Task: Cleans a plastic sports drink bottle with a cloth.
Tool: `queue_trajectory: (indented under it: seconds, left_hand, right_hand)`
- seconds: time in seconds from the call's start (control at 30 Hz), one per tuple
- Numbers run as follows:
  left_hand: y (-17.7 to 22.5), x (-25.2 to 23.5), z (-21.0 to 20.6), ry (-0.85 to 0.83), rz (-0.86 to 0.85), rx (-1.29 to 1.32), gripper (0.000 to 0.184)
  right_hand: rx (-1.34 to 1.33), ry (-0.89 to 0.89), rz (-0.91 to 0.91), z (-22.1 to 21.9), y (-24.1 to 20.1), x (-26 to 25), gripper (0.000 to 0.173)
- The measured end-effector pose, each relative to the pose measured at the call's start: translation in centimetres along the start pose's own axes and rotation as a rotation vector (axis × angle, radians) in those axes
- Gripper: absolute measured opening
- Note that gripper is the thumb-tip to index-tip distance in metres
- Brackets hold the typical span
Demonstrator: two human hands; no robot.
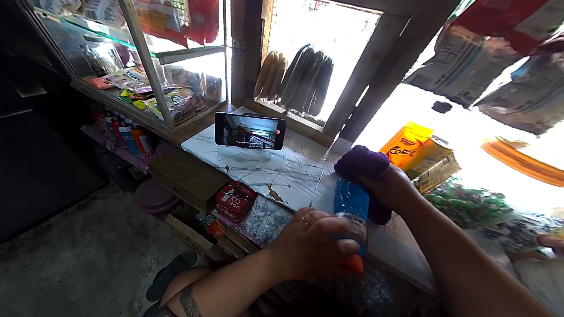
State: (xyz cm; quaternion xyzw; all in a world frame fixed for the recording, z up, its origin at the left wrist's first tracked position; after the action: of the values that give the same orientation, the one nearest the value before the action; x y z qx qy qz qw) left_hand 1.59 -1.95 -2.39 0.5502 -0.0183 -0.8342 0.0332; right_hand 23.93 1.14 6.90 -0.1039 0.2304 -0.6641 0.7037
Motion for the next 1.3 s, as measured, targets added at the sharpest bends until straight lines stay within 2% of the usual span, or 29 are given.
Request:
queue_trajectory:
  seconds: [0.2, 0.33, 0.47, 0.73, 0.87, 1.07, 1.3]
  left_hand:
    - [-0.8, -0.5, 0.8, 0.12, 0.075, 0.041, 0.044]
    - [-0.9, -1.0, 1.5, 0.22, 0.086, 0.12, 0.044]
    - [-1.0, -1.2, 2.3, 0.244, 0.136, 0.204, 0.043]
    - [-1.3, -1.2, 2.7, 0.239, 0.174, 0.218, 0.041]
    - [-1.2, -1.3, 2.9, 0.238, 0.196, 0.221, 0.041]
    - [-0.7, -1.5, 3.0, 0.194, 0.171, 0.225, 0.037]
    - [-0.2, -1.7, 3.1, 0.158, 0.126, 0.253, 0.03]
  right_hand:
    - [-0.037, 0.066, -0.097, 0.2, 0.2, -0.1, 0.027]
    - [-0.038, 0.076, -0.137, 0.3, 0.0, 0.0, 0.028]
    - [-0.099, 0.07, -0.135, 0.0, -0.5, 0.4, 0.028]
    - [-0.282, 0.039, 0.12, -1.2, -0.7, 1.8, 0.025]
    - [-0.211, 0.084, 0.286, -1.6, -1.8, 2.9, 0.03]
    - [-0.14, 0.166, 0.365, -1.8, -2.7, 3.6, 0.03]
    - [-0.179, 0.084, 0.294, -1.4, -2.2, 2.8, 0.025]
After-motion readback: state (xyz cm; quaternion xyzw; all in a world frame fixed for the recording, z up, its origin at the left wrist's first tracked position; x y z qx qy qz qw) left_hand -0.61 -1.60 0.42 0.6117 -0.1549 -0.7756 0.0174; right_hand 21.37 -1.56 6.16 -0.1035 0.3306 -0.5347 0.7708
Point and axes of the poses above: each hand's wrist, its own x-axis away from the middle knuckle, its own z-axis out of the back of the hand, y = z × x, the point moved 2 cm from there along -x, towards the middle knuckle, and after that the axes turned 7 degrees about -y, right-handed, at the moved point
